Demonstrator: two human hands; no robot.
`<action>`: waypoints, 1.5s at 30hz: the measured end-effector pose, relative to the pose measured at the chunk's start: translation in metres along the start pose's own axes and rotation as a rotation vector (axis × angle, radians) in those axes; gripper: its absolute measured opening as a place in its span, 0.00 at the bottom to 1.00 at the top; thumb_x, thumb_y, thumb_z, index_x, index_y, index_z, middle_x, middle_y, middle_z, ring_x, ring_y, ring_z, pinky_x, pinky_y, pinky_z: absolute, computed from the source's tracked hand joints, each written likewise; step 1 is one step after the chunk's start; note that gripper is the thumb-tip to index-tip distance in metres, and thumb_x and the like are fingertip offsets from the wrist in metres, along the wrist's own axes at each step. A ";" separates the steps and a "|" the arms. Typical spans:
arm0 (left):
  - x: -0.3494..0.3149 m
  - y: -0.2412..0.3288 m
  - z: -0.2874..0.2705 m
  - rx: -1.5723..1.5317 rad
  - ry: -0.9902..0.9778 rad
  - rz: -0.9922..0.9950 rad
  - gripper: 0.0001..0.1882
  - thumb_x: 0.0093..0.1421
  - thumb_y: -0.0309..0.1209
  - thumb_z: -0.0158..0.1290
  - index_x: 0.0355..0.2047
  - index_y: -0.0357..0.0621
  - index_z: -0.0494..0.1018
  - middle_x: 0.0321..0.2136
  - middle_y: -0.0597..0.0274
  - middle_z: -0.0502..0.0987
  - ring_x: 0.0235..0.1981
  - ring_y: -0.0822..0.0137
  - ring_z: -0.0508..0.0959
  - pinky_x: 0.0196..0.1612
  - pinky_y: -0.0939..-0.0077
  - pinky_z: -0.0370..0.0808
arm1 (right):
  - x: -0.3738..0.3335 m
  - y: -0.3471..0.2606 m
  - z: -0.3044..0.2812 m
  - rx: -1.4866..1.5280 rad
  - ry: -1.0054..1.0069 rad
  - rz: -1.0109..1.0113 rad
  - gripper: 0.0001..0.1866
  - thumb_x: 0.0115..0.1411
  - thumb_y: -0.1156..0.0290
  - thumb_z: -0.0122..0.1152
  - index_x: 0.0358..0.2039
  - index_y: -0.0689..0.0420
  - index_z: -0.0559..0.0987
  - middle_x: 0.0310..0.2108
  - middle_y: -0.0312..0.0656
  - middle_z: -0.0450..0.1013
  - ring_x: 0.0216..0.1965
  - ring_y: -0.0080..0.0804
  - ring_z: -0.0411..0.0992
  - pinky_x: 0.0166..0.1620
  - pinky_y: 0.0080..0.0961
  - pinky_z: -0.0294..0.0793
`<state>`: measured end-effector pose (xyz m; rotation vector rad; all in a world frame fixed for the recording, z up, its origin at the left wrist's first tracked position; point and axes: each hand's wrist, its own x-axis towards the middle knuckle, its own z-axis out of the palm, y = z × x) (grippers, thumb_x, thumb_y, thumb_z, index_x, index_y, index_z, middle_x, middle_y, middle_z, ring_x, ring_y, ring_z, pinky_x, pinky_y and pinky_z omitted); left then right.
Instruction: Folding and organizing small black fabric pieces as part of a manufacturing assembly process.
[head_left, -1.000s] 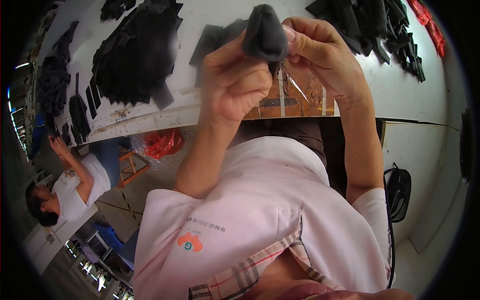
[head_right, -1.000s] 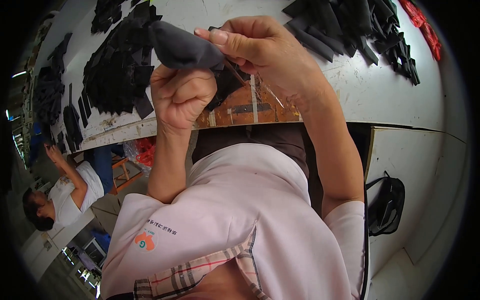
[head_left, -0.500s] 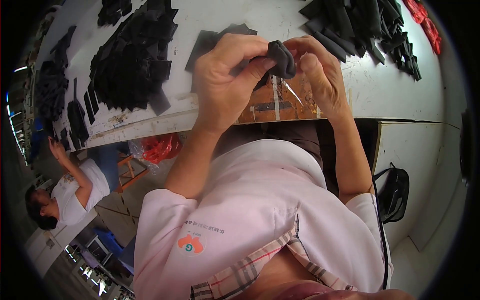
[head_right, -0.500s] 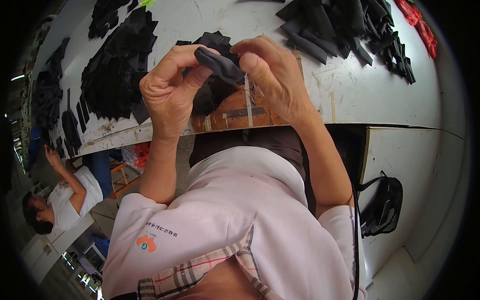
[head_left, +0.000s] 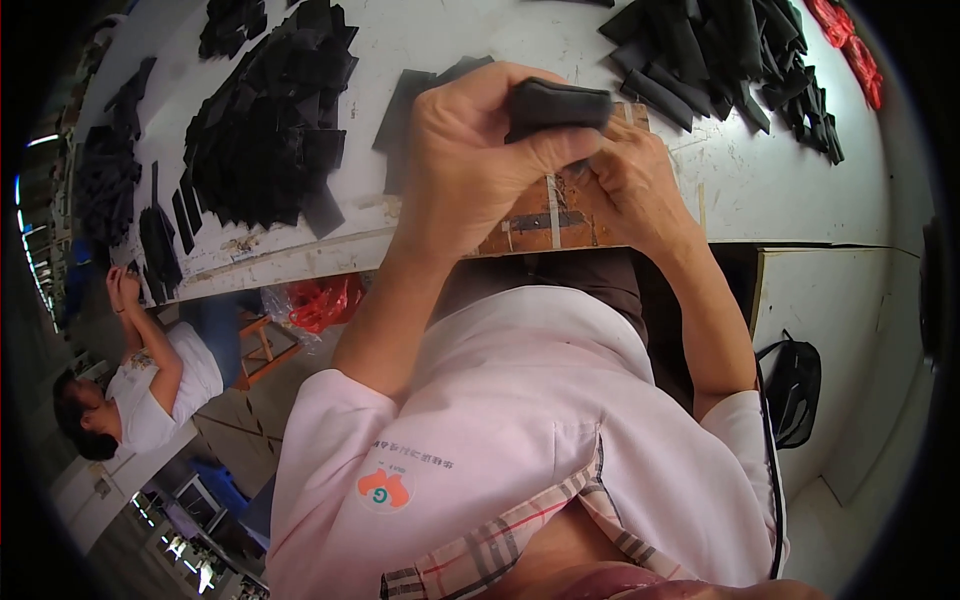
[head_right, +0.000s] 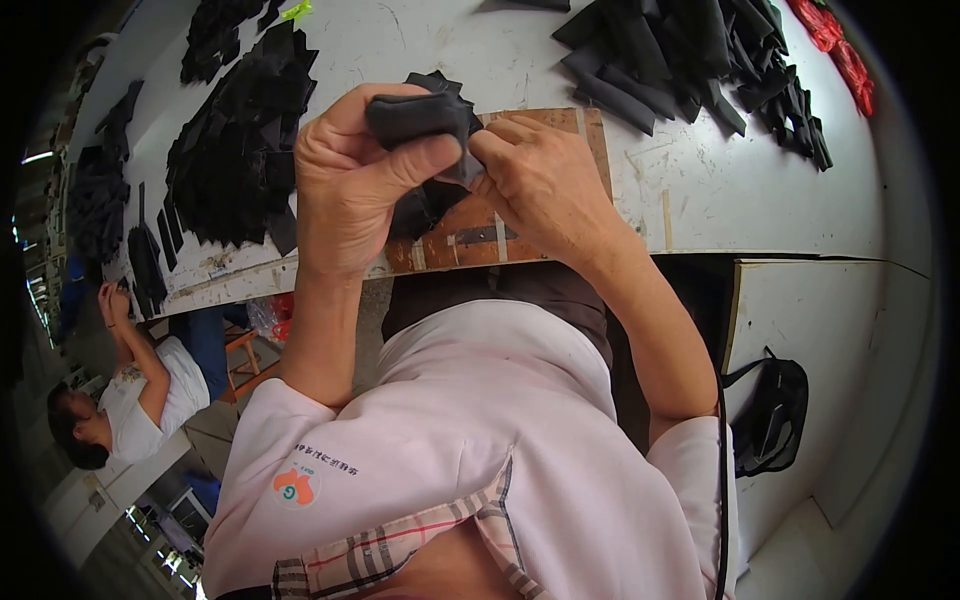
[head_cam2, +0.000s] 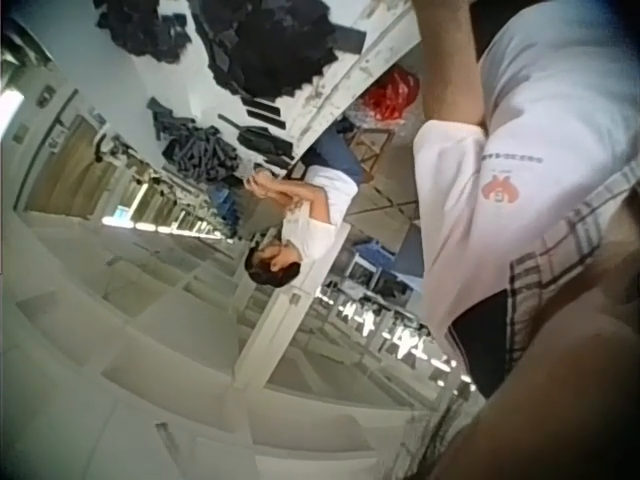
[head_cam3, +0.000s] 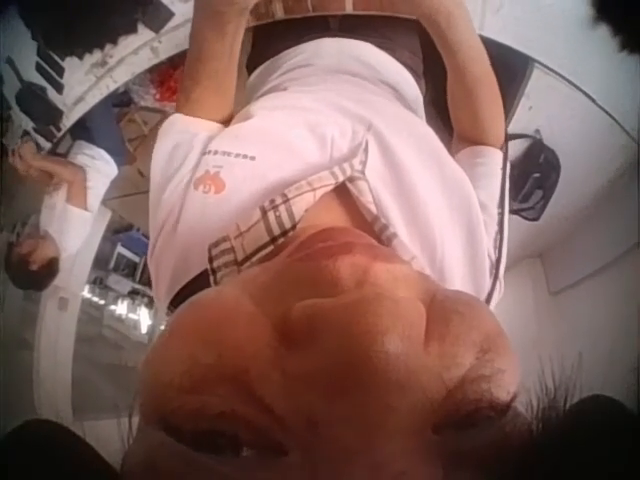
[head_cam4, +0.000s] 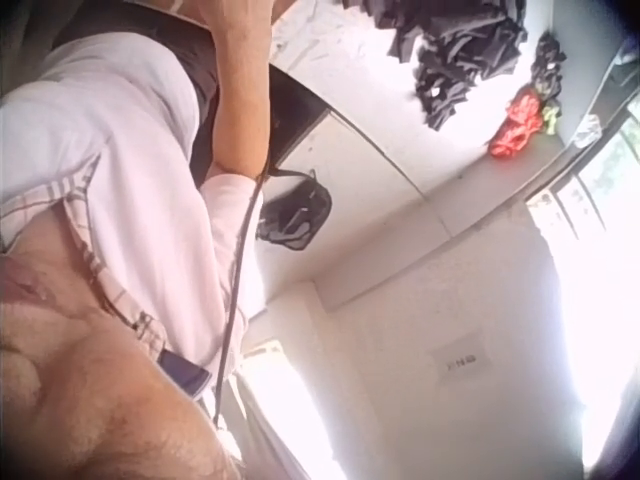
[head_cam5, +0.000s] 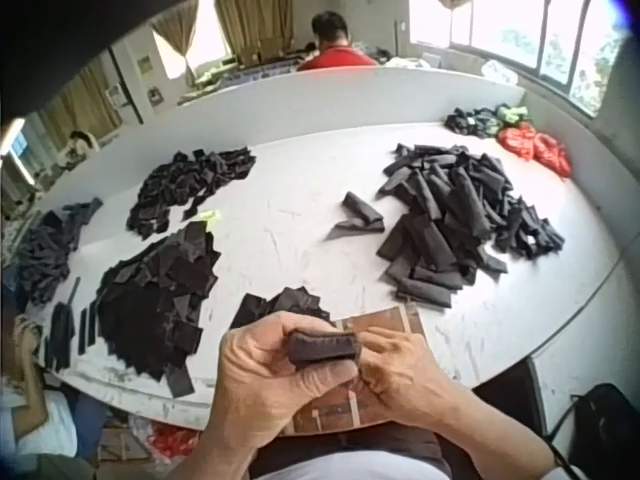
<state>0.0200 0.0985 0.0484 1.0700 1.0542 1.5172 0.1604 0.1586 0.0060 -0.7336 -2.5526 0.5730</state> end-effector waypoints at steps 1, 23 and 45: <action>0.000 0.001 0.007 -0.001 0.004 -0.003 0.10 0.45 0.23 0.57 0.30 0.37 0.71 0.25 0.61 0.74 0.27 0.75 0.73 0.32 0.82 0.72 | -0.003 0.000 0.003 0.098 0.083 -0.033 0.08 0.46 0.70 0.55 0.18 0.57 0.68 0.20 0.40 0.67 0.24 0.39 0.68 0.24 0.31 0.65; -0.018 -0.022 -0.012 -0.555 0.201 0.065 0.08 0.53 0.27 0.50 0.32 0.35 0.70 0.32 0.54 0.73 0.33 0.67 0.72 0.42 0.74 0.67 | 0.002 -0.005 0.008 0.013 0.020 -0.046 0.17 0.37 0.59 0.64 0.19 0.56 0.67 0.17 0.36 0.66 0.23 0.36 0.67 0.23 0.28 0.65; 0.029 -0.112 -0.175 0.985 0.676 -0.032 0.11 0.40 0.28 0.59 0.23 0.34 0.72 0.21 0.54 0.74 0.24 0.63 0.75 0.30 0.73 0.70 | -0.022 -0.001 -0.001 0.911 0.235 0.605 0.21 0.59 0.55 0.43 0.28 0.63 0.74 0.19 0.34 0.65 0.21 0.18 0.62 0.25 0.14 0.62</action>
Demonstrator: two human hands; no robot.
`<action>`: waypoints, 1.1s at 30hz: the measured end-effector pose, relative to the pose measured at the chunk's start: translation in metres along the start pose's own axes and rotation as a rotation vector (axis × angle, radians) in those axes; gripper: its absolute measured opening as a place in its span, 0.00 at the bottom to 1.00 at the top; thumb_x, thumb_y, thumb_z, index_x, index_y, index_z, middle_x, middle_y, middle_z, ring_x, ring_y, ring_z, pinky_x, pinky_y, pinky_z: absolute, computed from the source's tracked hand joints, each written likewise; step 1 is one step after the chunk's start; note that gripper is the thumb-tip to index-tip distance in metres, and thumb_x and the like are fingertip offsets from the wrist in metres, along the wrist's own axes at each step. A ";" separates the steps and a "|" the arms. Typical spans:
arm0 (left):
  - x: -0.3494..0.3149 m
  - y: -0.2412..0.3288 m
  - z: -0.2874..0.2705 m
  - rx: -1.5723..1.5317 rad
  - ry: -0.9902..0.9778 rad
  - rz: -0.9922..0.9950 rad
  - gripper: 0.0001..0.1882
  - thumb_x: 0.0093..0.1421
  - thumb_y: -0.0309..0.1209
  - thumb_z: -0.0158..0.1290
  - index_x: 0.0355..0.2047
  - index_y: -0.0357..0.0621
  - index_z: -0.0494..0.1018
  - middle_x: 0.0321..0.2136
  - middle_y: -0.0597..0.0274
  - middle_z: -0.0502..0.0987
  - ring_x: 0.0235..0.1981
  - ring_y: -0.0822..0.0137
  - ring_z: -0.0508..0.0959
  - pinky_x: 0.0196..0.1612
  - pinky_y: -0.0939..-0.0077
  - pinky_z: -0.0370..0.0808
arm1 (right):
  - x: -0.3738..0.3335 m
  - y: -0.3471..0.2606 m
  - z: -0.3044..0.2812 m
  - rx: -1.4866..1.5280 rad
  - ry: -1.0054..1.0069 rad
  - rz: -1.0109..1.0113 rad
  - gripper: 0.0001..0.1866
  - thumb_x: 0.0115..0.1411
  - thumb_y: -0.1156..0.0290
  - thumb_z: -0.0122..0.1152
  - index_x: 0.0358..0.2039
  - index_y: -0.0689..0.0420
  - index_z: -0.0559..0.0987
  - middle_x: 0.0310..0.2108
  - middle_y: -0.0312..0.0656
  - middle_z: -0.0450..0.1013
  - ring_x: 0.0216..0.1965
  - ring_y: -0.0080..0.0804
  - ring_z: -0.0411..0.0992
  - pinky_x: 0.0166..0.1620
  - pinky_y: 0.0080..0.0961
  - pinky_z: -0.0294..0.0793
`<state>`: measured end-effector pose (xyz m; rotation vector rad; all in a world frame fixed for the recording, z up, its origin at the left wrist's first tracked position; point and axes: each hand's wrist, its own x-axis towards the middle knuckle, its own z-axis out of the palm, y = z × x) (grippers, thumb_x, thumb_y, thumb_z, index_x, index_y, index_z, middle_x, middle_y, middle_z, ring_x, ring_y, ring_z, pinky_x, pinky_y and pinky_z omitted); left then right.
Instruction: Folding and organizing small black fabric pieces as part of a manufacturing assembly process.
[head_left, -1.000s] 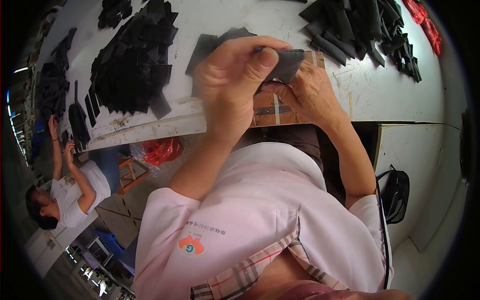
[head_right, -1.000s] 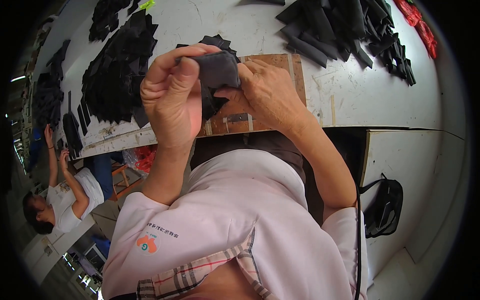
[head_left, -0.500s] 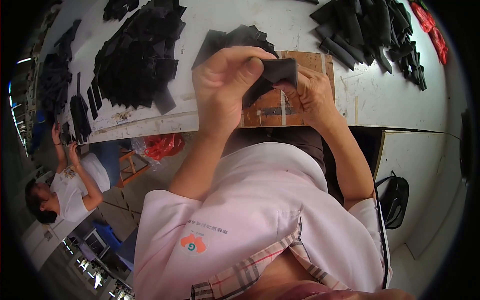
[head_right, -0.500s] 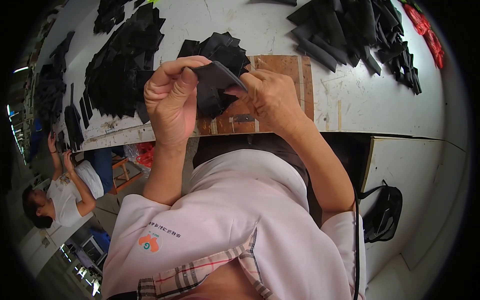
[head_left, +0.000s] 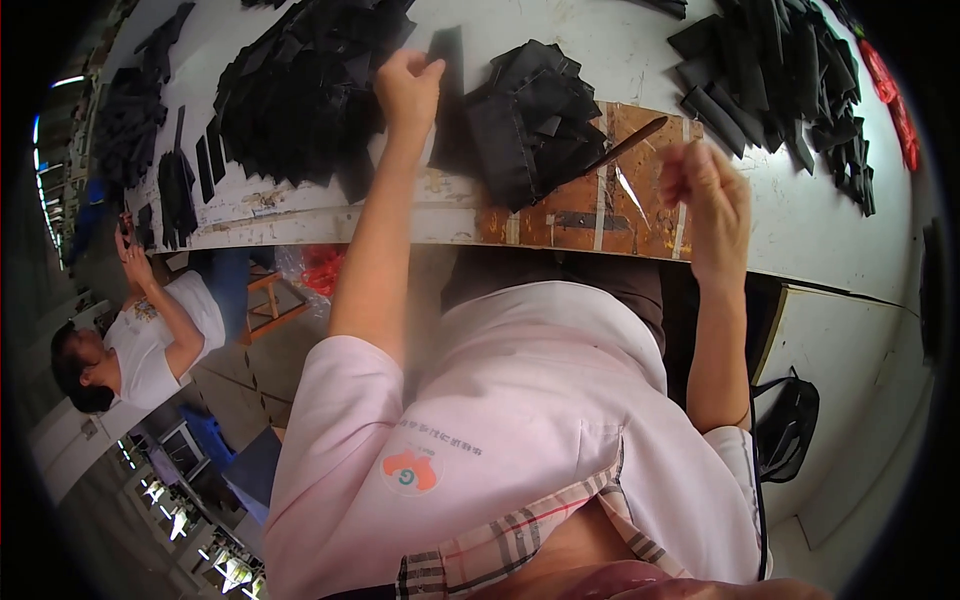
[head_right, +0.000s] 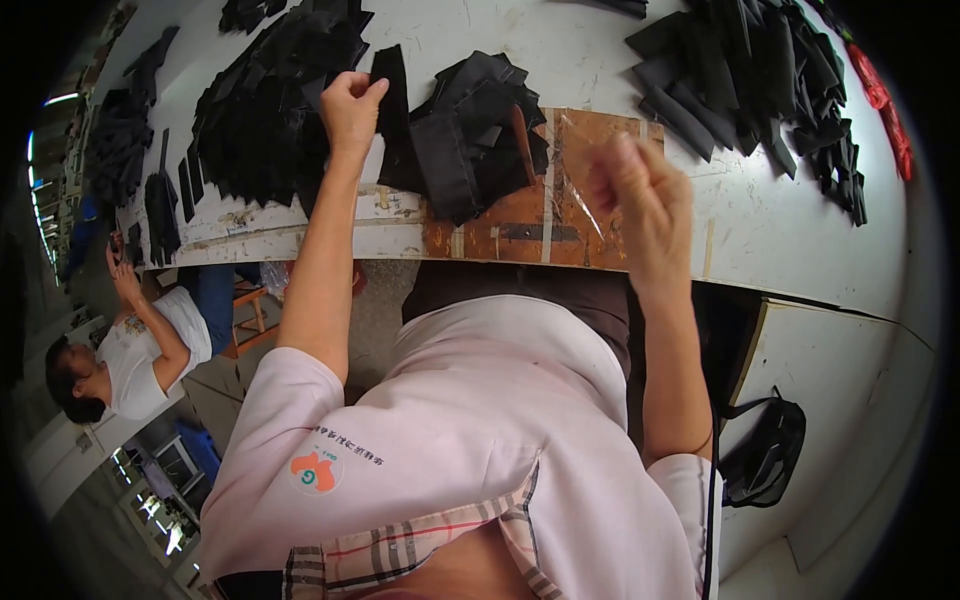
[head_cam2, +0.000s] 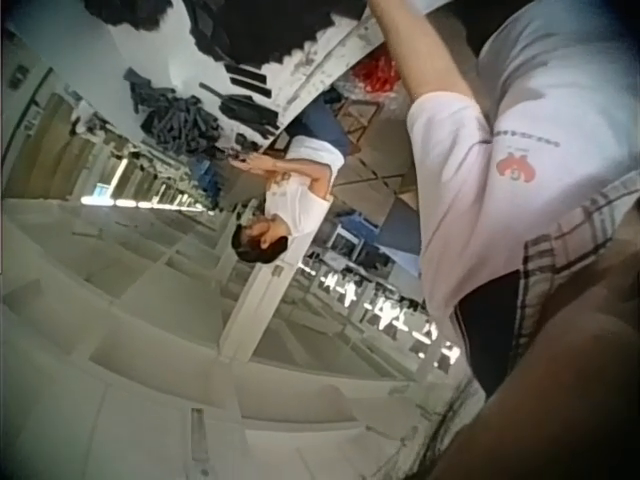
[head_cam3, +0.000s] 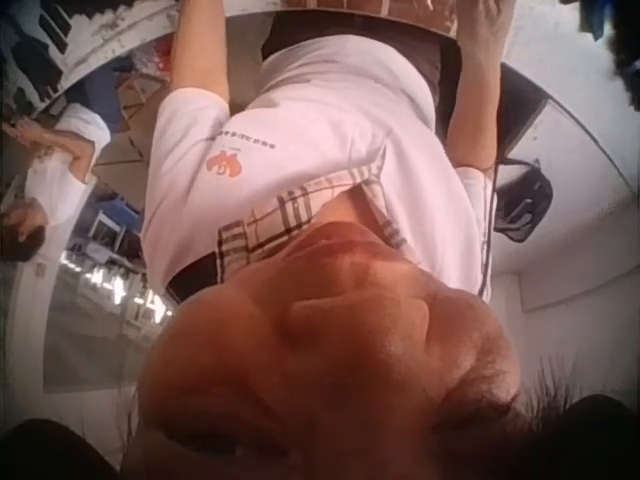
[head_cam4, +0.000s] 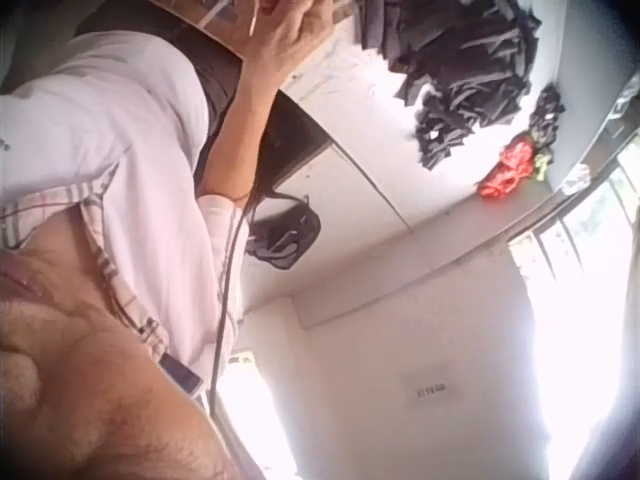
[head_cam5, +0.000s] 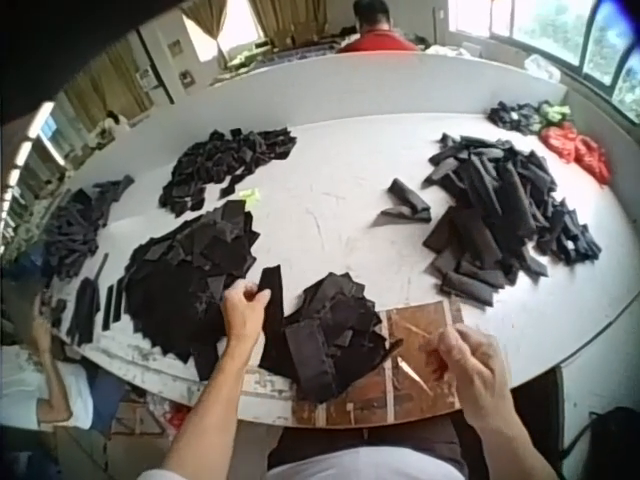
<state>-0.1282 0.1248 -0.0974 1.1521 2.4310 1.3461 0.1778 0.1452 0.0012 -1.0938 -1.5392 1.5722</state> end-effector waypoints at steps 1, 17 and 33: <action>-0.006 0.008 -0.009 -0.127 0.007 0.017 0.11 0.41 0.25 0.58 0.25 0.34 0.71 0.21 0.55 0.74 0.24 0.66 0.75 0.30 0.75 0.70 | -0.011 0.001 0.010 0.004 -0.096 0.028 0.20 0.59 0.57 0.44 0.26 0.63 0.74 0.19 0.34 0.66 0.21 0.17 0.62 0.25 0.14 0.62; -0.144 0.117 -0.051 -0.618 -0.453 -0.113 0.23 0.46 0.18 0.53 0.43 0.37 0.59 0.27 0.59 0.69 0.29 0.73 0.70 0.34 0.83 0.68 | -0.035 0.006 0.054 -0.278 0.026 -0.245 0.05 0.43 0.77 0.62 0.22 0.62 0.75 0.18 0.38 0.66 0.16 0.25 0.65 0.20 0.18 0.65; -0.152 0.134 -0.057 -0.917 -0.613 -0.801 0.07 0.51 0.28 0.47 0.27 0.37 0.69 0.19 0.61 0.72 0.17 0.73 0.71 0.19 0.85 0.66 | -0.037 0.022 0.044 -0.959 0.104 -0.790 0.15 0.27 0.78 0.57 0.23 0.58 0.72 0.21 0.36 0.63 0.22 0.31 0.64 0.22 0.24 0.64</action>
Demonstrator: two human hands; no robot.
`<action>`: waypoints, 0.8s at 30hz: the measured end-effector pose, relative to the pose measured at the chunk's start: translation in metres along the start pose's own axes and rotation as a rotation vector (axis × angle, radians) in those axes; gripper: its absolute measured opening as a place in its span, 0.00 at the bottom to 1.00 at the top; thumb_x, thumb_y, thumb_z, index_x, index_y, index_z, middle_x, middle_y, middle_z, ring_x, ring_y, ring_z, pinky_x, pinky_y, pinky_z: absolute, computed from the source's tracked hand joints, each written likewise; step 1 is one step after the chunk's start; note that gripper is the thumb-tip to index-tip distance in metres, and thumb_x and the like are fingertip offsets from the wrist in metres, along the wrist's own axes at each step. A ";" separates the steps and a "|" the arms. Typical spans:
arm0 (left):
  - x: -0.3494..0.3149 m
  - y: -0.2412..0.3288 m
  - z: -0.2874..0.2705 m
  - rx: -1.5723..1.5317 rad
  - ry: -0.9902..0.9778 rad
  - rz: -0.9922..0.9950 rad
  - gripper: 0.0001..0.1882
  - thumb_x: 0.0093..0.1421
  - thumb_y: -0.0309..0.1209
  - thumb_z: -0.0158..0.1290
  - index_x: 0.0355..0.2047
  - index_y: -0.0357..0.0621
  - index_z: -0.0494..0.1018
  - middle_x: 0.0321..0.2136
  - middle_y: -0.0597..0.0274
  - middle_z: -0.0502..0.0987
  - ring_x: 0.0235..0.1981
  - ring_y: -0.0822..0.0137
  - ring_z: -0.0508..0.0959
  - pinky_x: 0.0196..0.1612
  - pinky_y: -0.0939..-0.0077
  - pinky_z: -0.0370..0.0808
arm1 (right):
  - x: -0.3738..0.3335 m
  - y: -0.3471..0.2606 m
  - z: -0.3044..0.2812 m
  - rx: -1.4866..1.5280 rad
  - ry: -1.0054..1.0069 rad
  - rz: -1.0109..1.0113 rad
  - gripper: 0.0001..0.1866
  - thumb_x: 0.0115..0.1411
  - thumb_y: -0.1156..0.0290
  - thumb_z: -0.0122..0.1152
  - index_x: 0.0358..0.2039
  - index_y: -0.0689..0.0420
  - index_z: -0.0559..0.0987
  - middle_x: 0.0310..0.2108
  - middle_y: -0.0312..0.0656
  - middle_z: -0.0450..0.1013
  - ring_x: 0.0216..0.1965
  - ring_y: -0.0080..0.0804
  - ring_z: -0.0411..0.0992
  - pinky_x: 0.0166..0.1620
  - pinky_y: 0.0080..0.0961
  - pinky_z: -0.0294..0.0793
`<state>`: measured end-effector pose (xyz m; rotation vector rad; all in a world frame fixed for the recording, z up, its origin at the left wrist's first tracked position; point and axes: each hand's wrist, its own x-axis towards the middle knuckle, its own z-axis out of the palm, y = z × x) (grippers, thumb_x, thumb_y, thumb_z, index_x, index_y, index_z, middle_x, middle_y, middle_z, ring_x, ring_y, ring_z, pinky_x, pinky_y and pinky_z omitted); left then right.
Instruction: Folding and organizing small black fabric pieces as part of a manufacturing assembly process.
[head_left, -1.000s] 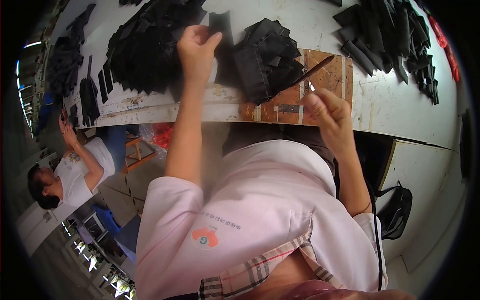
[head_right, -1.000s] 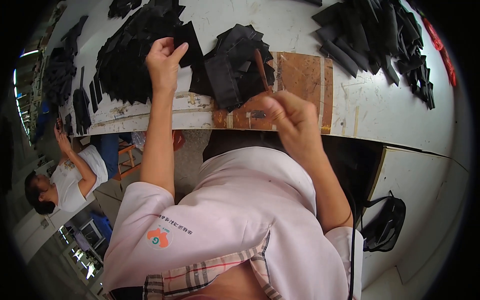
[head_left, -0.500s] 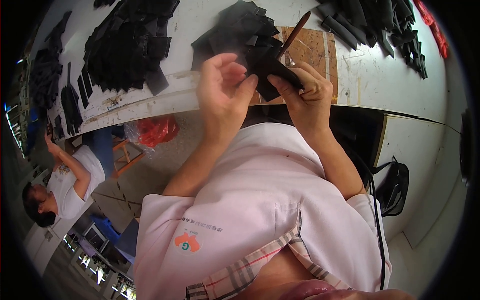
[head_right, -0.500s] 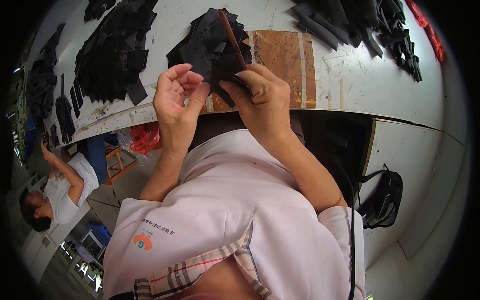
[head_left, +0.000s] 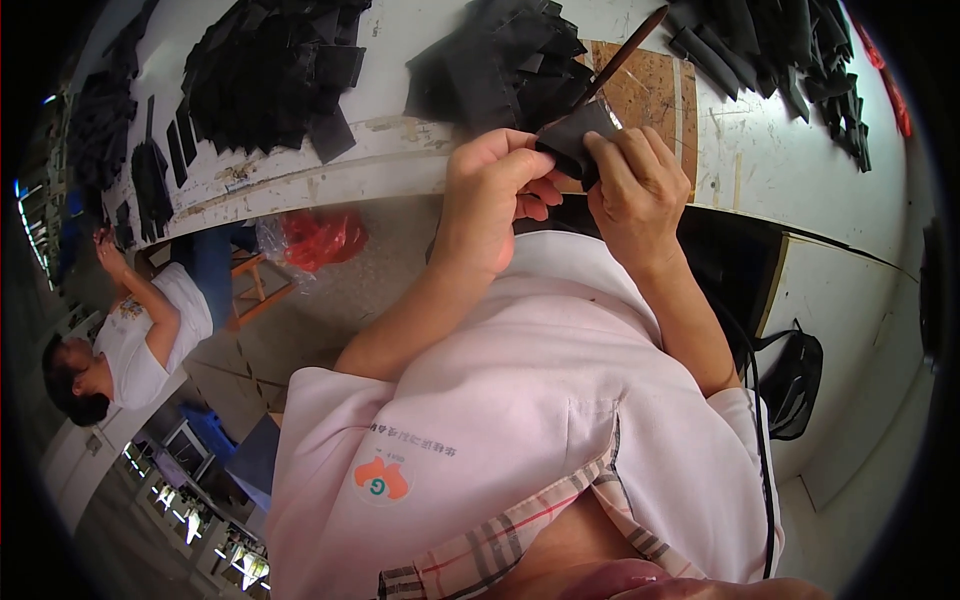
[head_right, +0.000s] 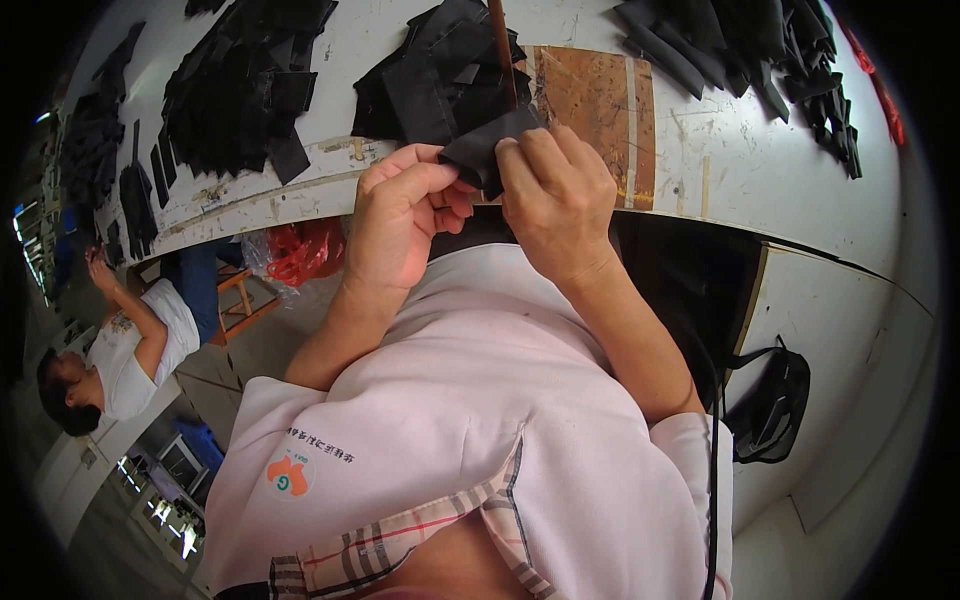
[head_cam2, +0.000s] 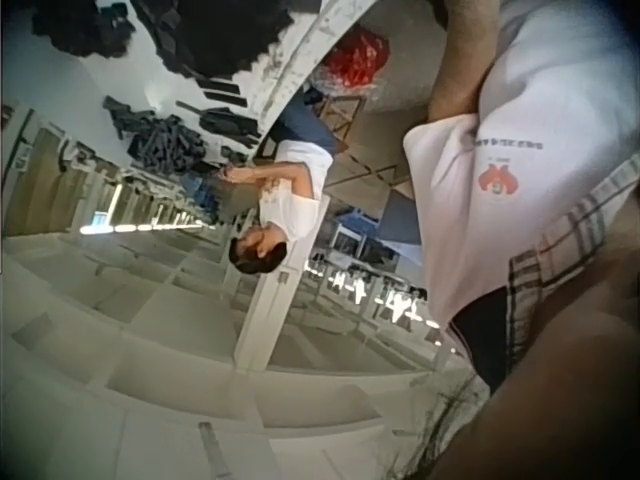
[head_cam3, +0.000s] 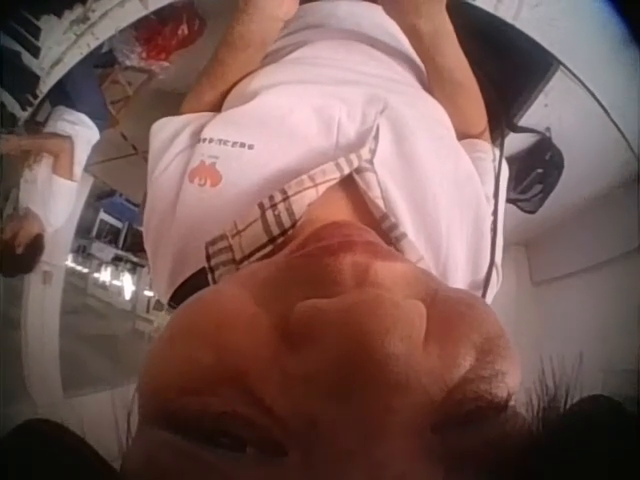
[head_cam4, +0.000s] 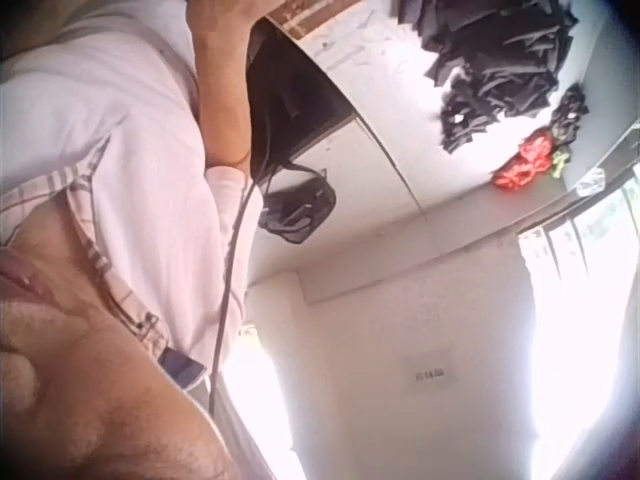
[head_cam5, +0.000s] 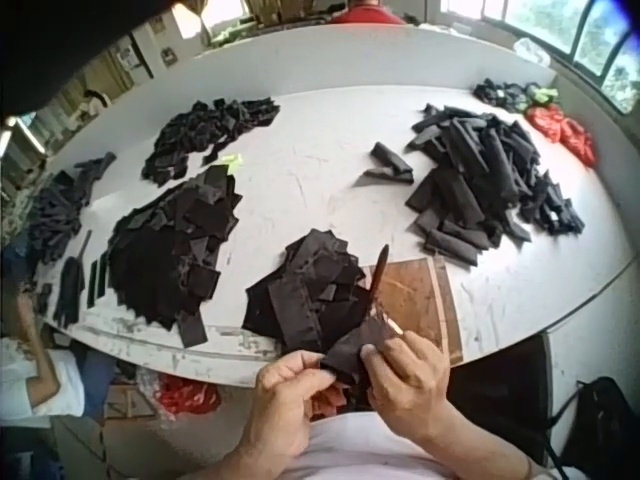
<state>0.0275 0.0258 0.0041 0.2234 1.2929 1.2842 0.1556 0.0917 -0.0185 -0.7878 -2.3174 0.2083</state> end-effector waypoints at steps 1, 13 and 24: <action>0.002 -0.001 0.000 0.001 0.001 0.001 0.07 0.51 0.28 0.47 0.27 0.37 0.69 0.19 0.61 0.72 0.17 0.73 0.71 0.19 0.85 0.66 | -0.001 0.000 0.001 -0.061 0.018 -0.064 0.15 0.26 0.77 0.57 0.23 0.58 0.72 0.21 0.36 0.63 0.21 0.31 0.63 0.22 0.24 0.64; 0.000 -0.009 0.003 0.489 0.018 0.489 0.03 0.47 0.18 0.51 0.24 0.37 0.69 0.18 0.61 0.73 0.18 0.76 0.72 0.22 0.83 0.69 | 0.004 -0.015 -0.013 0.696 -0.142 0.435 0.10 0.44 0.71 0.63 0.26 0.61 0.75 0.19 0.38 0.67 0.18 0.26 0.67 0.22 0.18 0.66; 0.016 -0.011 -0.007 0.020 -0.058 0.371 0.09 0.47 0.16 0.49 0.31 0.36 0.67 0.22 0.62 0.73 0.18 0.80 0.69 0.15 0.89 0.63 | 0.004 -0.010 0.005 0.379 -0.075 0.392 0.06 0.43 0.83 0.54 0.25 0.61 0.73 0.21 0.38 0.66 0.21 0.26 0.66 0.24 0.19 0.66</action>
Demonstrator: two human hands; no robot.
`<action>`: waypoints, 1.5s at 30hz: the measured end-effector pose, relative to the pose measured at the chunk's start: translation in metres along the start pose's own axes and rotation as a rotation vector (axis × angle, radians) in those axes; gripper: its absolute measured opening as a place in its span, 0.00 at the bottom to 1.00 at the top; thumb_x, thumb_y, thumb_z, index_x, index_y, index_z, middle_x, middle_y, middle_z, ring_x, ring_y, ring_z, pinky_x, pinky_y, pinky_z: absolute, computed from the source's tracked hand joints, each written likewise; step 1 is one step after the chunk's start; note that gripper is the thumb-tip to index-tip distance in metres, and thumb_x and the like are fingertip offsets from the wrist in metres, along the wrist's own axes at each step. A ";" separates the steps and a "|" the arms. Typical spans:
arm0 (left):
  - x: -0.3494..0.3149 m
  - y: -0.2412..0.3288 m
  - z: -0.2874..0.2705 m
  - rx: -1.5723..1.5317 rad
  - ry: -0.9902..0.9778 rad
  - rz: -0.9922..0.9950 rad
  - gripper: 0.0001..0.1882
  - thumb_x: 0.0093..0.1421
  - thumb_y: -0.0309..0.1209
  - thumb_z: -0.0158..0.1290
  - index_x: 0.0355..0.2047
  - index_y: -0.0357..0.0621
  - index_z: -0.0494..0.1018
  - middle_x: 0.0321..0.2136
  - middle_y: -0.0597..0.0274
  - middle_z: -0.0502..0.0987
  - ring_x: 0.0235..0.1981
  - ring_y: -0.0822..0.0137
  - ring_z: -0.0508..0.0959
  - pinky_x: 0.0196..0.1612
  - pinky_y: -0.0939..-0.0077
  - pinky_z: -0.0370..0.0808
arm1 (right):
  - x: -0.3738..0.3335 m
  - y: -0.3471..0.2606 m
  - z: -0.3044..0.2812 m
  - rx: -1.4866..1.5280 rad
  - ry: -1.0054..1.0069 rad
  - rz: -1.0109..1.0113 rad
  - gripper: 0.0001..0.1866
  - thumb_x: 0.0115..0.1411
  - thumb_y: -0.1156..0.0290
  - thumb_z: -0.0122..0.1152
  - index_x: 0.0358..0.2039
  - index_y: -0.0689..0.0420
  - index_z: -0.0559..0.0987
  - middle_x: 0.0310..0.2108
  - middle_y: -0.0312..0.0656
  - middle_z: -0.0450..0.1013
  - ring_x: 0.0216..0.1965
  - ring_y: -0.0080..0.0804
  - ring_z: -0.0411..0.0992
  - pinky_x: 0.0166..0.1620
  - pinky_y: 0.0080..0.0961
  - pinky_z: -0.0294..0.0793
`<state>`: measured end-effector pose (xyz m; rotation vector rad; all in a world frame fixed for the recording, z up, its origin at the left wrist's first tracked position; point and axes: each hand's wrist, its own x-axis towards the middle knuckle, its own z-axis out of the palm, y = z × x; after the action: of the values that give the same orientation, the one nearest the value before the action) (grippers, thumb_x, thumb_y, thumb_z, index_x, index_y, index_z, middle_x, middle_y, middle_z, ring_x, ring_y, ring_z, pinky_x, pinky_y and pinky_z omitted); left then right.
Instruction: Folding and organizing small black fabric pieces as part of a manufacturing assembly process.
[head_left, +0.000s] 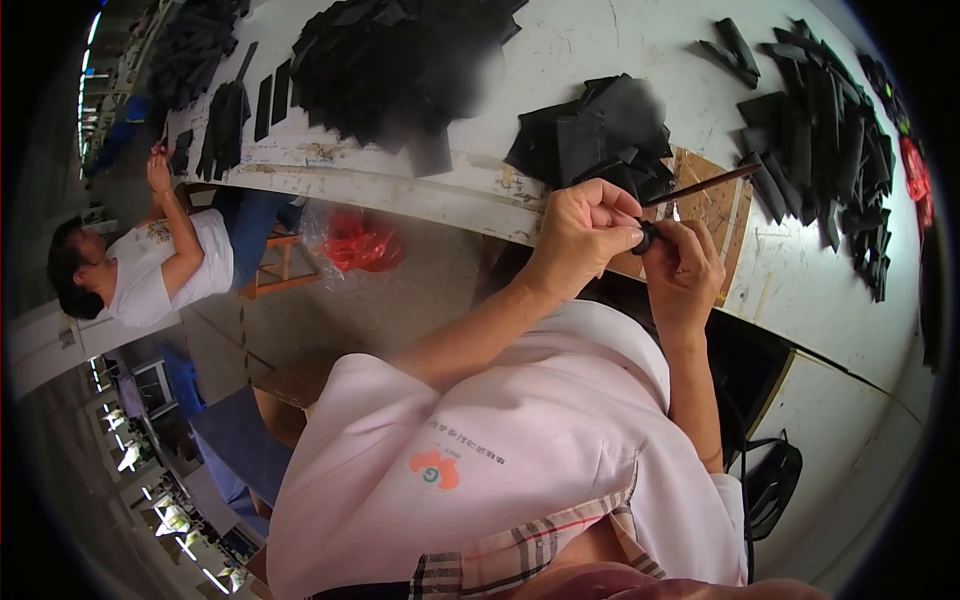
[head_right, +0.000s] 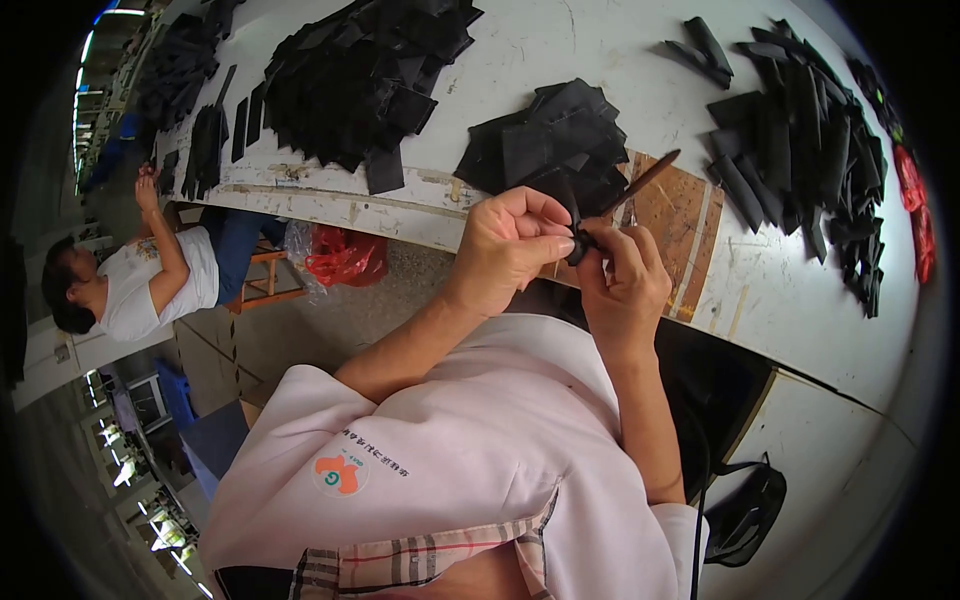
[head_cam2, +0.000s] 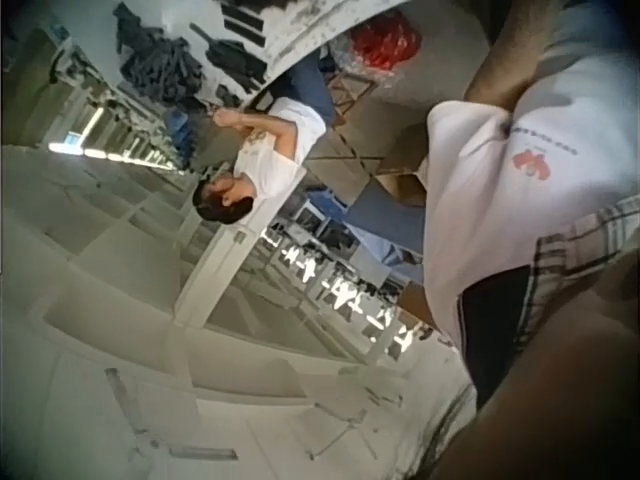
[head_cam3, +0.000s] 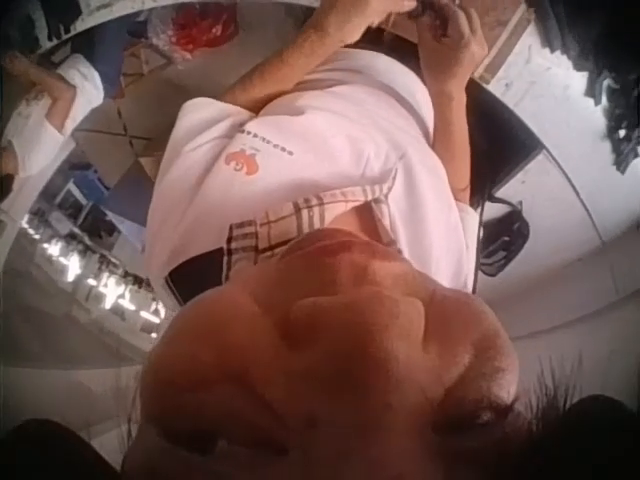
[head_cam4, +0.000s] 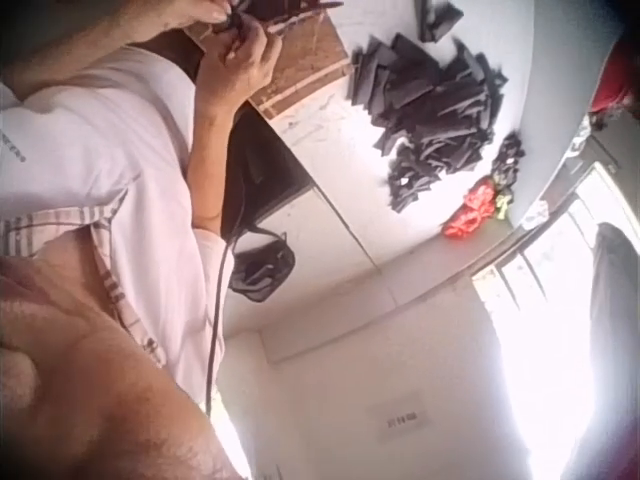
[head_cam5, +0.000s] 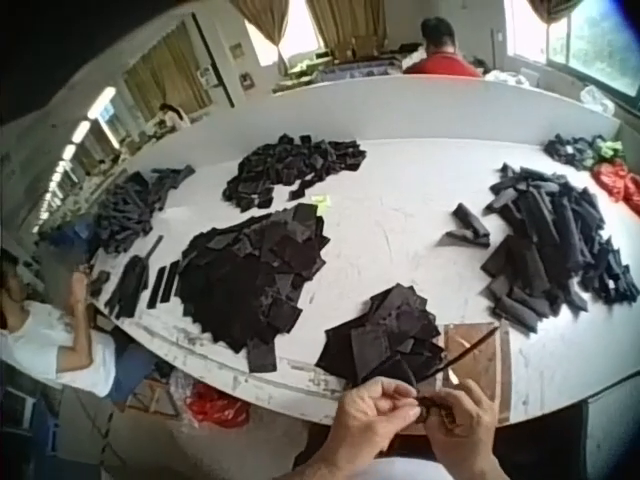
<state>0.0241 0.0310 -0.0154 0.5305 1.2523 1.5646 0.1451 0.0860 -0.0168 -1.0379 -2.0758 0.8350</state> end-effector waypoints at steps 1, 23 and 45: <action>0.001 0.005 -0.006 -0.243 -0.113 -0.206 0.10 0.47 0.16 0.48 0.33 0.35 0.66 0.23 0.62 0.73 0.18 0.83 0.68 0.15 0.92 0.61 | -0.001 0.003 -0.001 0.004 -0.003 -0.015 0.06 0.43 0.83 0.54 0.25 0.61 0.73 0.21 0.38 0.66 0.21 0.26 0.66 0.24 0.19 0.66; -0.009 0.036 0.007 -0.736 -0.575 -0.493 0.27 0.42 0.18 0.46 0.47 0.33 0.60 0.24 0.64 0.69 0.09 0.85 0.57 0.09 0.94 0.51 | -0.006 -0.008 -0.029 1.441 -0.371 0.508 0.05 0.51 0.71 0.57 0.25 0.58 0.72 0.31 0.32 0.67 0.32 0.17 0.64 0.41 0.15 0.61; 0.008 0.032 0.013 -0.463 -0.269 -0.335 0.13 0.52 0.19 0.47 0.37 0.38 0.60 0.22 0.62 0.69 0.07 0.84 0.56 0.08 0.92 0.52 | 0.013 -0.010 -0.020 1.021 -0.090 0.379 0.10 0.56 0.69 0.51 0.25 0.62 0.70 0.22 0.31 0.64 0.24 0.16 0.60 0.28 0.11 0.61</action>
<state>0.0180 0.0460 0.0162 0.2078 0.6995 1.3826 0.1507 0.0976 0.0061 -0.7854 -1.1878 1.8734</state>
